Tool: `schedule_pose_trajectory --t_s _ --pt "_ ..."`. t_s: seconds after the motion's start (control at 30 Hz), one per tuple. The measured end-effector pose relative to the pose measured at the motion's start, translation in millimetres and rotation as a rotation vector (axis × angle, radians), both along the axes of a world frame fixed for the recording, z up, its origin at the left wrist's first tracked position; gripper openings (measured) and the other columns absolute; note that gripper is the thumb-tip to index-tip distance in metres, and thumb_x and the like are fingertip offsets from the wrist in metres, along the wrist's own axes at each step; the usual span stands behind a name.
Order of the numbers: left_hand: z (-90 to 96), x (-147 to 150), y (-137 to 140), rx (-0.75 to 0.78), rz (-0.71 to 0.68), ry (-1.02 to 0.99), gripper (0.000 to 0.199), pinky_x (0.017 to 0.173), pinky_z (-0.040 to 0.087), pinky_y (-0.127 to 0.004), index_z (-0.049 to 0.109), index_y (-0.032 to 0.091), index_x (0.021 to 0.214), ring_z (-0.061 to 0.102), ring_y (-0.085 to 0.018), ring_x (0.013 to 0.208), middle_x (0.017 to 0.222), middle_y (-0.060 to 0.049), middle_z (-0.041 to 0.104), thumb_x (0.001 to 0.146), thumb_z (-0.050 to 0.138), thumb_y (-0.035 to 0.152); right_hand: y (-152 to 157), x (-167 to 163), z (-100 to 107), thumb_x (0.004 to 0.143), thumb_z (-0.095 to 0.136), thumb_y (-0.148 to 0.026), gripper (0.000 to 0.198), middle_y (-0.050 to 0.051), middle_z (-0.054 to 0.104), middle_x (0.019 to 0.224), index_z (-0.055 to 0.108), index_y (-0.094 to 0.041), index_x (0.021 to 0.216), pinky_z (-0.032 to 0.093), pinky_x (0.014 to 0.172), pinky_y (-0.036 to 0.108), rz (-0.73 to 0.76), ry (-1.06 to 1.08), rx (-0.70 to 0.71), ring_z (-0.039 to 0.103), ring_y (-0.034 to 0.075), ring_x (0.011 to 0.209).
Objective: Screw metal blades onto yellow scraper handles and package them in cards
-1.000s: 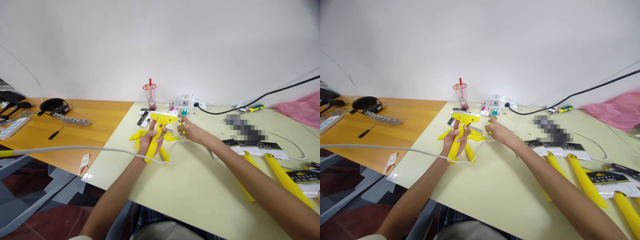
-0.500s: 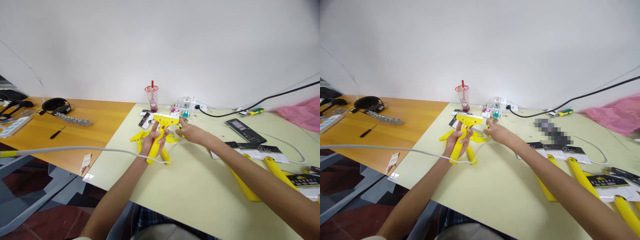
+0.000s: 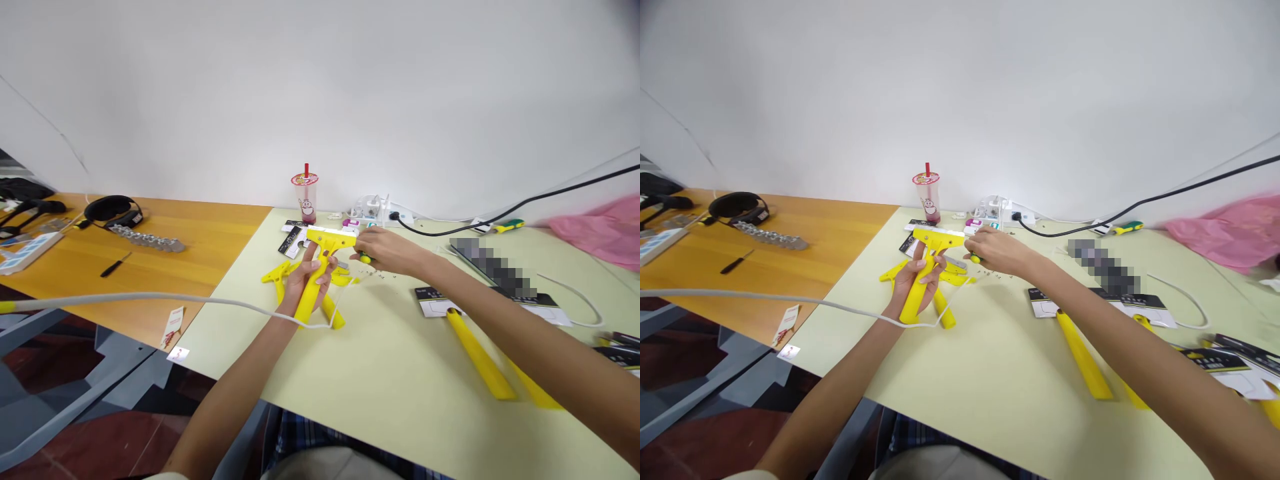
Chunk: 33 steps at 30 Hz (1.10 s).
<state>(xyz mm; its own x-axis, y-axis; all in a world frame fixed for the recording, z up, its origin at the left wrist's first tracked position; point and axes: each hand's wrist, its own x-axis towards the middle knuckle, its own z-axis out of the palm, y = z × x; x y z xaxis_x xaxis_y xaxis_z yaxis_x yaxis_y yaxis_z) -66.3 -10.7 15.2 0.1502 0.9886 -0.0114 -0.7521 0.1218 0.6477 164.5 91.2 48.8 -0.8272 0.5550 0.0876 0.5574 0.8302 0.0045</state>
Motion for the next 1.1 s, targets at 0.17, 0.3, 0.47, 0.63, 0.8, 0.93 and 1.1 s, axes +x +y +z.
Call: schedule_pose_trajectory --t_s 0.17,0.3,0.47,0.63,0.8,0.93,1.1 --pt "2.9 0 -1 -0.007 0.011 0.002 0.069 0.05 0.042 -0.013 0.071 0.039 0.139 0.07 -0.022 0.116 0.137 -0.011 0.065 0.075 0.076 0.015 17 -17 -4 0.095 0.072 -0.028 0.018 0.015 0.078 0.113 0.077 -0.02 0.11 0.044 0.075 0.034 -0.124 -0.129 -0.178 0.071 0.03 0.102" --pt "3.8 2 -2 -0.005 -0.034 -0.05 0.066 0.05 0.041 -0.011 0.072 0.035 0.137 0.07 -0.02 0.113 0.135 -0.012 0.065 0.075 0.076 0.013 29 -26 -13 0.082 0.082 -0.025 0.021 0.009 0.079 0.098 0.08 -0.022 0.103 0.043 0.068 0.031 -0.17 -0.219 -0.327 0.07 0.026 0.089" --pt "6.3 2 -3 -0.023 -0.059 -0.11 0.061 0.051 0.042 -0.009 0.073 0.031 0.133 0.071 -0.017 0.106 0.129 -0.011 0.066 0.077 0.073 0.008 36 -23 -15 0.081 0.08 -0.024 0.017 0.005 0.076 0.094 0.079 -0.022 0.097 0.043 0.068 0.029 -0.198 -0.27 -0.468 0.068 0.021 0.082" --pt "9.3 2 -4 -0.04 -0.095 -0.18 0.062 0.053 0.043 -0.007 0.071 0.03 0.135 0.07 -0.012 0.098 0.128 -0.01 0.067 0.079 0.07 0.004 35 -21 -18 0.082 0.08 -0.026 0.018 0.009 0.076 0.096 0.078 -0.018 0.098 0.043 0.071 0.031 -0.248 -0.226 -0.457 0.066 0.023 0.081" --pt "5.3 2 -1 -0.074 -0.046 -0.177 0.065 0.051 0.042 -0.007 0.069 0.031 0.137 0.072 -0.013 0.098 0.13 -0.01 0.066 0.077 0.071 0.004 14 -11 5 0.097 0.065 -0.023 0.013 0.014 0.077 0.107 0.074 -0.018 0.105 0.047 0.079 0.033 -0.258 0.034 -0.289 0.07 0.027 0.096" --pt "3.3 3 -2 -0.065 -0.056 -0.183 0.064 0.054 0.045 -0.007 0.068 0.032 0.138 0.072 -0.013 0.102 0.129 -0.01 0.066 0.08 0.071 0.004 -26 3 35 0.104 0.058 -0.03 0.019 0.013 0.076 0.121 0.071 -0.021 0.116 0.051 0.097 0.037 -0.201 0.523 -0.079 0.071 0.028 0.112" --pt "5.7 10 -9 -0.078 -0.127 -0.22 0.062 0.054 0.046 -0.007 0.068 0.03 0.136 0.071 -0.011 0.097 0.121 -0.008 0.067 0.081 0.071 0.002 -73 9 43 0.105 0.064 -0.027 0.008 0.008 0.076 0.107 0.07 -0.026 0.109 0.055 0.087 0.038 0.023 0.897 -0.033 0.073 0.025 0.099"
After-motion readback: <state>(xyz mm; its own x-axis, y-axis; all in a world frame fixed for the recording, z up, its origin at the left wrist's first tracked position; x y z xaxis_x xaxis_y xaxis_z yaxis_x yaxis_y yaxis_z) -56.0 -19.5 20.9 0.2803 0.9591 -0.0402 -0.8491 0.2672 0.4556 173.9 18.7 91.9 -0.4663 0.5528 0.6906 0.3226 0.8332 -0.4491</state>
